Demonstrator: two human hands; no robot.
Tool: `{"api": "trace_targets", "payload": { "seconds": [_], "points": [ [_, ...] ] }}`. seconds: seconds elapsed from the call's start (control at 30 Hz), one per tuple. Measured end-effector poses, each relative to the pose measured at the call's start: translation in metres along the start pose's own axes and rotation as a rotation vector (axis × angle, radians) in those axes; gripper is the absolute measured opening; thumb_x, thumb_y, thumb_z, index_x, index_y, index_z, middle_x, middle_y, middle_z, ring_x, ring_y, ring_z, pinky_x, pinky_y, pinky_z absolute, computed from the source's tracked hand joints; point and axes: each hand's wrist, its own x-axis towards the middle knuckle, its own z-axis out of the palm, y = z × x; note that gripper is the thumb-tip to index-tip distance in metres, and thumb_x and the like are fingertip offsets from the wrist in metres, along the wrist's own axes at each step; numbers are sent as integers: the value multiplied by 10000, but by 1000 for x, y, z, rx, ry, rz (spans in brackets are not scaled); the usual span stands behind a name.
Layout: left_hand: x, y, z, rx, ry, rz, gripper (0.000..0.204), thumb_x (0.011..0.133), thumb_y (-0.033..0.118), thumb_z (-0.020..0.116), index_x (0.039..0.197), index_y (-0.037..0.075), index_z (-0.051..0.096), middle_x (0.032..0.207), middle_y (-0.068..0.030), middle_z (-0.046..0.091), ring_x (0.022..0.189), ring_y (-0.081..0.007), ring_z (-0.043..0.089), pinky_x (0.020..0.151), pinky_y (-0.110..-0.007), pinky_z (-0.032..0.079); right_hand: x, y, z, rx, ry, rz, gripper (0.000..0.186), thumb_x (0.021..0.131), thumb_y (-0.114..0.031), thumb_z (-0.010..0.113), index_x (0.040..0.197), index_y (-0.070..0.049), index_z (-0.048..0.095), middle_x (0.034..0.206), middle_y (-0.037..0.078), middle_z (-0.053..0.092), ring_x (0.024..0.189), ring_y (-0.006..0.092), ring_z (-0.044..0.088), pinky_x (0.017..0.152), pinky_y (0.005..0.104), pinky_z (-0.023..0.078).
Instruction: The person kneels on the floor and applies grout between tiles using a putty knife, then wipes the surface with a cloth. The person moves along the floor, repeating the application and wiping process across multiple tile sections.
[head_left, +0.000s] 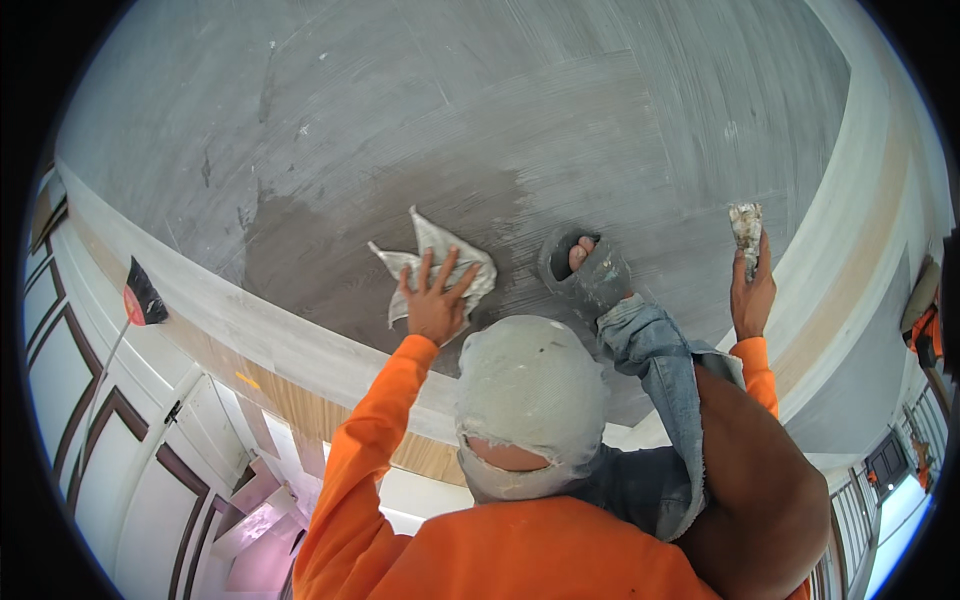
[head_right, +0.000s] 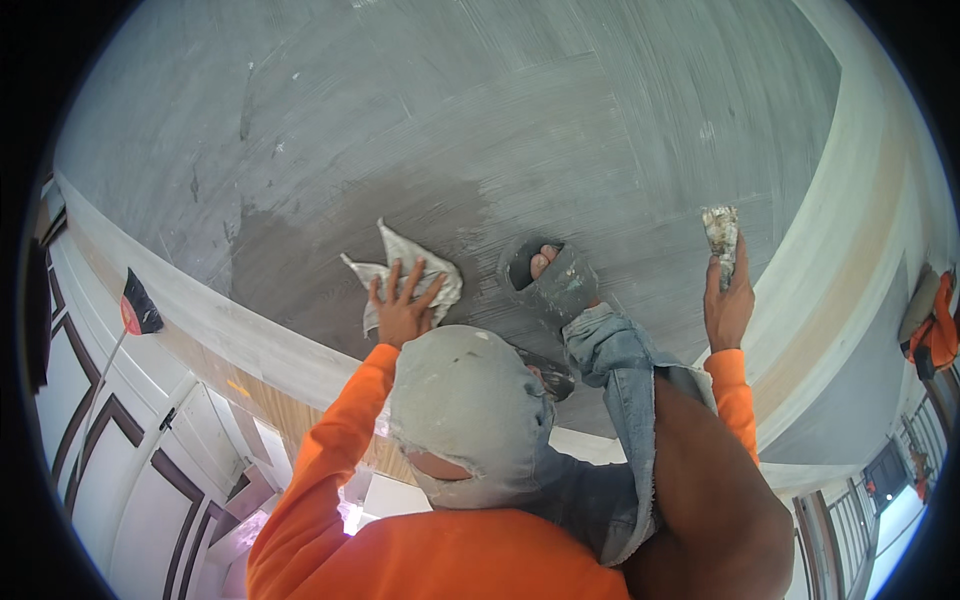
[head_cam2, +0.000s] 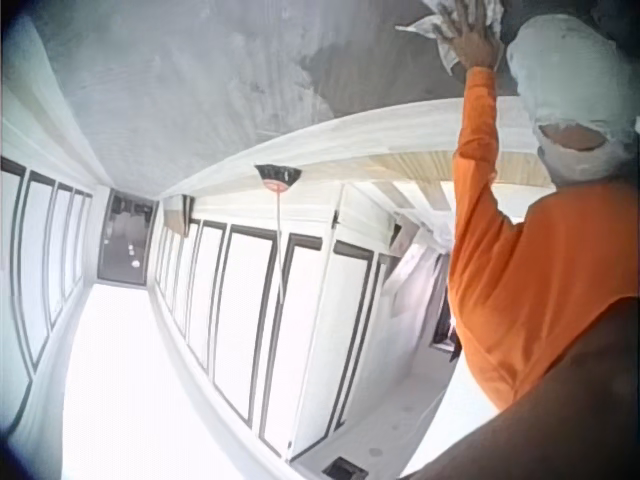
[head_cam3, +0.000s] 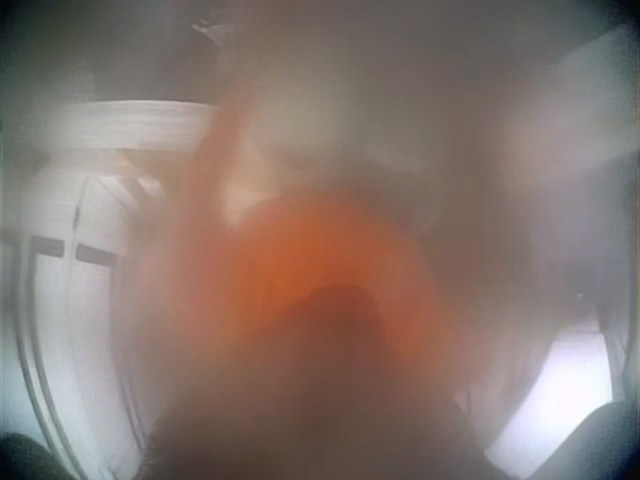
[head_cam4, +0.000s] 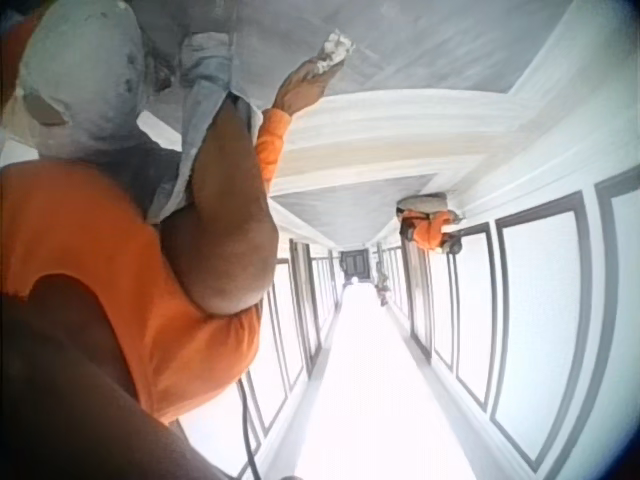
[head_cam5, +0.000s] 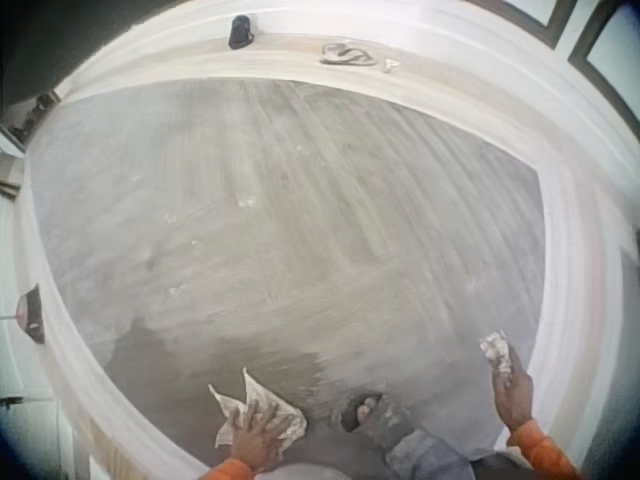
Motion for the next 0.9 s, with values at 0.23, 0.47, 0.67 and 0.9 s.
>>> {"api": "trace_targets", "payload": {
  "seconds": [0.23, 0.47, 0.67, 0.9],
  "points": [
    [23, 22, -10, -33, -34, 31, 756, 876, 248, 714, 1550, 487, 470, 1733, 37, 284, 1591, -374, 203, 1210, -719, 136, 5, 13, 1, 92, 19, 97, 555, 1055, -253, 586, 1569, -88, 456, 1355, 280, 661, 1176, 442, 683, 972, 467, 536],
    [10, -10, -2, -1, 10, 6, 778, 858, 240, 713, 1552, 494, 467, 1745, 42, 263, 1597, -378, 199, 1216, -718, 128, 3, 1, -2, 45, -6, 20, 558, 1053, -253, 588, 1572, -97, 455, 1334, 272, 676, 1167, 436, 686, 970, 462, 534],
    [22, 14, -6, -10, 11, 4, 775, 850, 263, 738, 1548, 478, 477, 1742, 16, 265, 1591, -407, 199, 1211, -727, 148, 6, 17, -1, 83, 64, 48, 559, 1050, -254, 587, 1572, -101, 455, 1344, 270, 670, 1185, 433, 677, 977, 461, 531],
    [5, 5, -2, -5, -20, -12, 783, 876, 270, 734, 1569, 483, 439, 1754, 13, 230, 1596, -399, 190, 1210, -731, 151, -2, 7, 3, 41, 32, -16, 562, 1055, -253, 577, 1581, -110, 441, 1356, 264, 665, 1195, 439, 670, 992, 469, 524]
  ]
}}
